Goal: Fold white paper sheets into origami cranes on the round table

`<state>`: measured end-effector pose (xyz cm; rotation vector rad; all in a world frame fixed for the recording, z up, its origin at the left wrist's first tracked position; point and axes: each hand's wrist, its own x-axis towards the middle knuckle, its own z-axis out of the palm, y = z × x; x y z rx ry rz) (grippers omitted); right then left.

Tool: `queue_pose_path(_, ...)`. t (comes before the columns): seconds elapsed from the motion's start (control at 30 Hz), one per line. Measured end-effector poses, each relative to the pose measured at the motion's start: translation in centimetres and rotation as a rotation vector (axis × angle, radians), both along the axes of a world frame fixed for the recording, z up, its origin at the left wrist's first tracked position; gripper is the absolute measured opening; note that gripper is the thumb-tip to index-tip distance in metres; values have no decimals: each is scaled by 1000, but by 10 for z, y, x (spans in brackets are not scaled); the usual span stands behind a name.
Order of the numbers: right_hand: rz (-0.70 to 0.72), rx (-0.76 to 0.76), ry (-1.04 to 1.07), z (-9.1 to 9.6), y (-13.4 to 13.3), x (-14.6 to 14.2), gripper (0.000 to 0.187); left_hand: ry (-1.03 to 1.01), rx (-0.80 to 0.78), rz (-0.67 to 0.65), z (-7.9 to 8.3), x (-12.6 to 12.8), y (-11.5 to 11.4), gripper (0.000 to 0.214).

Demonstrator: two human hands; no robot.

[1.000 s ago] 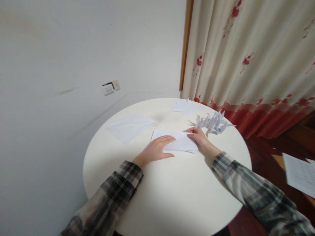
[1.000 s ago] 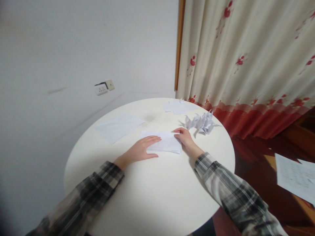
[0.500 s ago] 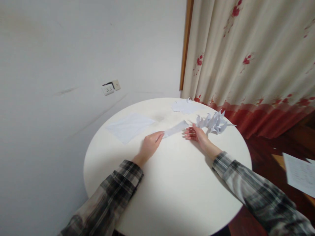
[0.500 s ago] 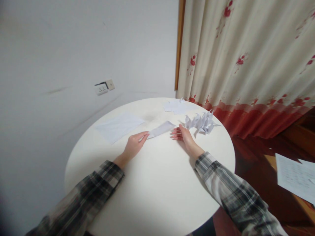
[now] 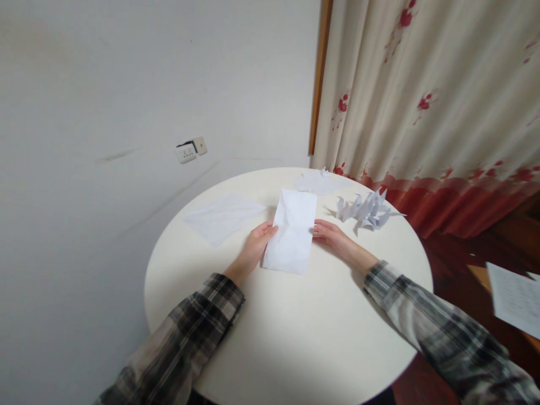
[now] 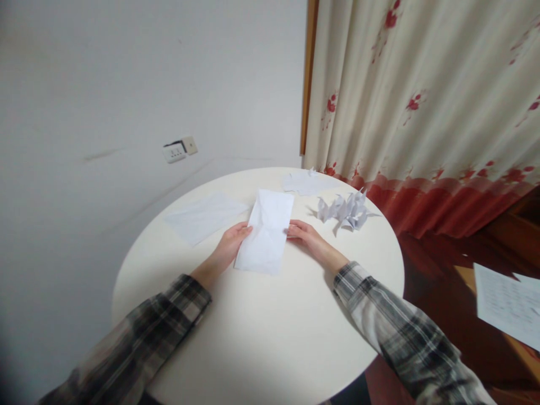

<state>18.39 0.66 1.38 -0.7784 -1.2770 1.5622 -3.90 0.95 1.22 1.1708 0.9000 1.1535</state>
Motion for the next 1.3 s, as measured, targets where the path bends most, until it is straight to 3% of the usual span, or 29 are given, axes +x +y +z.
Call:
queue_pose_path(0.27,-86,0,-90,-15,3,-8,37,162,6,-209,1,3,-4,50)
queue_pose_path(0.47,-181,92,-208,-24,11,-7,41,220,-28,-154,0,3,0,58)
queue_pose_path(0.67,-199,104,-212,-24,12,-7,43,235,-41,-130,-2,4,0,49)
queue_pose_path(0.87,-128,124,-219,-19,8,-8,48,193,-26,-168,-2,4,-1,43)
queue_pose_path(1.3,-167,166,-349,-13,5,-7,50,204,-22,-276,-3,3,0,50)
